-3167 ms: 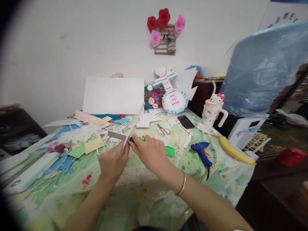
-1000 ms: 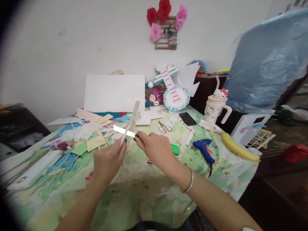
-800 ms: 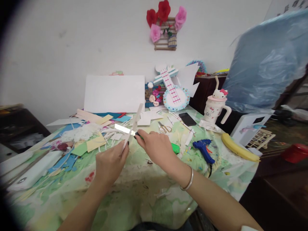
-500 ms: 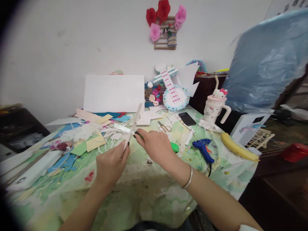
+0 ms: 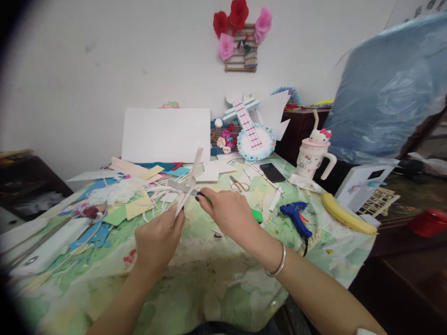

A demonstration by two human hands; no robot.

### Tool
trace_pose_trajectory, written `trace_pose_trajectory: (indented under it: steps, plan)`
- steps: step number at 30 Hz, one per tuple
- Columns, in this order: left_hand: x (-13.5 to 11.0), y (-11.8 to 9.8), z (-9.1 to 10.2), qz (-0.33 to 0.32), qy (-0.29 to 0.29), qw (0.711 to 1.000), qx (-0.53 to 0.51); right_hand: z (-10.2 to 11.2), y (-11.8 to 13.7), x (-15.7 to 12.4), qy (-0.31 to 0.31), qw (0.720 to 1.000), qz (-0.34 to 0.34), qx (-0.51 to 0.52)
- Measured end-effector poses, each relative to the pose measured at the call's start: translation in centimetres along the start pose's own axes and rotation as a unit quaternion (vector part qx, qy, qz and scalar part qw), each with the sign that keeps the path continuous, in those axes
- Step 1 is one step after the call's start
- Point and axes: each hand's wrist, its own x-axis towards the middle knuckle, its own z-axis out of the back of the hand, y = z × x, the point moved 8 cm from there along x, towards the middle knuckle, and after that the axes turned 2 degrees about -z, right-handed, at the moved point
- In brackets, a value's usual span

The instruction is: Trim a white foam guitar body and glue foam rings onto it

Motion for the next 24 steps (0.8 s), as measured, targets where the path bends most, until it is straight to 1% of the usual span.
trace_pose_trajectory:
  steps: [5, 9, 14, 17, 21, 24]
  plan:
    - [-0.1, -0.7, 0.6, -0.035, -0.015, 0.999, -0.010, 0.1, -0.1, -0.6, 0.005, 1.000, 0.008, 0.009]
    - [-0.5, -1.4, 1.1, -0.047, -0.023, 0.998, -0.039, 0.1, 0.2, -0.9, 0.005, 0.999, 0.018, 0.029]
    - [-0.7, -1.6, 1.2, -0.057, -0.028, 0.996, -0.061, 0.1, 0.4, -0.7, 0.003, 0.999, 0.021, 0.036]
    - [-0.8, -1.4, 1.2, -0.051, -0.027, 0.996, -0.063, 0.0, 0.4, -0.6, 0.007, 0.999, 0.023, 0.038]
    - [-1.0, -0.4, 1.3, -0.021, -0.032, 0.999, -0.036, -0.1, 0.0, -0.7, 0.006, 0.999, 0.022, 0.035]
    - [-1.0, -0.1, 1.4, -0.027, -0.039, 0.998, -0.034, -0.2, -0.5, -1.0, 0.003, 0.999, 0.018, 0.034]
